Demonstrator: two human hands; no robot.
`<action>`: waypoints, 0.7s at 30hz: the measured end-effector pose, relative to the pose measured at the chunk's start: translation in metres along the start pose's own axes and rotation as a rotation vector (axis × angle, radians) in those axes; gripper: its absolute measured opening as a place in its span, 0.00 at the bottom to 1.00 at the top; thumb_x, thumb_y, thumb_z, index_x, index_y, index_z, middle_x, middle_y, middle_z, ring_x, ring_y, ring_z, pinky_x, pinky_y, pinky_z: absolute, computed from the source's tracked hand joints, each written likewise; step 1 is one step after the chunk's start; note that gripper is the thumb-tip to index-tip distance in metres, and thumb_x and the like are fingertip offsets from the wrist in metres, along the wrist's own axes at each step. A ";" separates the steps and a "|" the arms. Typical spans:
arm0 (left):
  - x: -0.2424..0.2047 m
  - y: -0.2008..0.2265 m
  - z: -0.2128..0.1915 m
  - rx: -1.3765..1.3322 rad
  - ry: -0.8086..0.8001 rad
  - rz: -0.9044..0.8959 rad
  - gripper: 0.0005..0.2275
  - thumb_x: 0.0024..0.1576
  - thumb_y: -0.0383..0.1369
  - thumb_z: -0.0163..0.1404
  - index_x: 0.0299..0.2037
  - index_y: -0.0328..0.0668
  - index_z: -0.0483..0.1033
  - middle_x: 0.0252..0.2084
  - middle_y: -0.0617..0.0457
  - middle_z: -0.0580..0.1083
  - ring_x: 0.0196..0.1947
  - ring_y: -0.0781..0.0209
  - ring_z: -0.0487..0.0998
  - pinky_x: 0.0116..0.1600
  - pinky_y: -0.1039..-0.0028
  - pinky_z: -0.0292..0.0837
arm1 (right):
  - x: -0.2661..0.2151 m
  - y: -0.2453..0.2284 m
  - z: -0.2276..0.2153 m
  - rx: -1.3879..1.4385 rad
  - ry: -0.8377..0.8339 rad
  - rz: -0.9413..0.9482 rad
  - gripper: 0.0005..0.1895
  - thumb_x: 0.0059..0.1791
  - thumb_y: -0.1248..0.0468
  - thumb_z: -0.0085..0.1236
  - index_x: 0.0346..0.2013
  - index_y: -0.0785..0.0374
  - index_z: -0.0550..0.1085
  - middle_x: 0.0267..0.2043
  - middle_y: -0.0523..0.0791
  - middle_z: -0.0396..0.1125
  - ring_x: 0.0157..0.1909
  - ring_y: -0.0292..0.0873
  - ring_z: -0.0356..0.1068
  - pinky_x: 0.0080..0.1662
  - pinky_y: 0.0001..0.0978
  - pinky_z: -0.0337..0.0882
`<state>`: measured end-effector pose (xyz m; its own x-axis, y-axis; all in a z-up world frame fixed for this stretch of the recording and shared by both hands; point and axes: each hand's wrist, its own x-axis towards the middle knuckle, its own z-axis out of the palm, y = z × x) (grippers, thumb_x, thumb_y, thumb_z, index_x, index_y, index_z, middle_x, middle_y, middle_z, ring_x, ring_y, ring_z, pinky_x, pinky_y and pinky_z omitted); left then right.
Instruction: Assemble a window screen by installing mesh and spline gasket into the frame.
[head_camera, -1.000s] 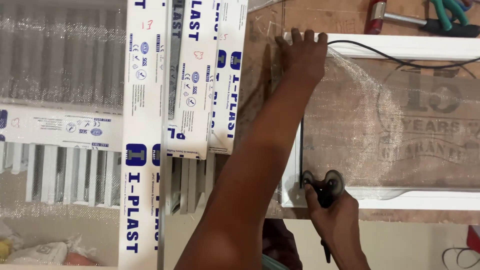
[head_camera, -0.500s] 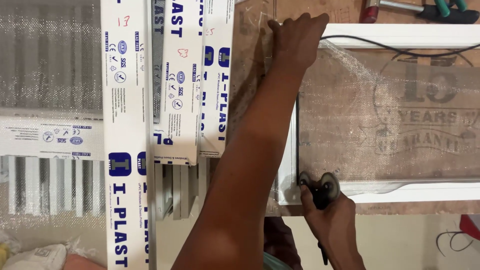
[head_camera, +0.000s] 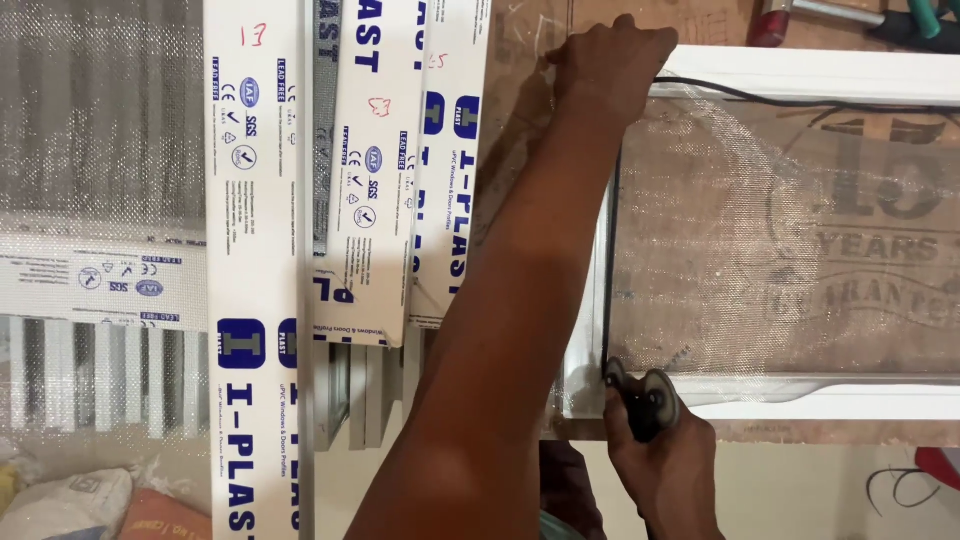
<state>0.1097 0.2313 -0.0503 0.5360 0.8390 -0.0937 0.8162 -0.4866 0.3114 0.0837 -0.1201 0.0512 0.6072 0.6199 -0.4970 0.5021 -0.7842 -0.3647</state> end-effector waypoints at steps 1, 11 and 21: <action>0.001 0.001 0.003 0.016 0.012 0.010 0.19 0.50 0.28 0.59 0.51 0.59 0.70 0.52 0.49 0.72 0.50 0.42 0.78 0.50 0.29 0.72 | 0.001 0.002 0.000 0.000 0.001 -0.010 0.16 0.47 0.57 0.64 0.37 0.69 0.78 0.19 0.52 0.68 0.22 0.45 0.63 0.31 0.39 0.68; 0.000 0.002 0.000 -0.078 0.046 -0.013 0.17 0.51 0.25 0.59 0.49 0.55 0.74 0.48 0.50 0.74 0.51 0.44 0.80 0.59 0.32 0.67 | 0.008 0.002 0.001 0.031 -0.006 0.067 0.15 0.44 0.56 0.65 0.34 0.66 0.78 0.20 0.52 0.72 0.22 0.46 0.71 0.33 0.42 0.71; -0.005 -0.003 -0.021 -0.050 -0.050 -0.054 0.13 0.52 0.26 0.58 0.46 0.52 0.76 0.48 0.50 0.78 0.50 0.43 0.80 0.58 0.24 0.63 | 0.007 -0.005 0.001 0.125 0.042 -0.092 0.12 0.46 0.60 0.60 0.39 0.66 0.73 0.25 0.52 0.73 0.25 0.46 0.73 0.33 0.38 0.72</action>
<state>0.1001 0.2330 -0.0310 0.5023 0.8501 -0.1585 0.8333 -0.4269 0.3512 0.0855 -0.1119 0.0488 0.5888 0.6876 -0.4249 0.4776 -0.7200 -0.5035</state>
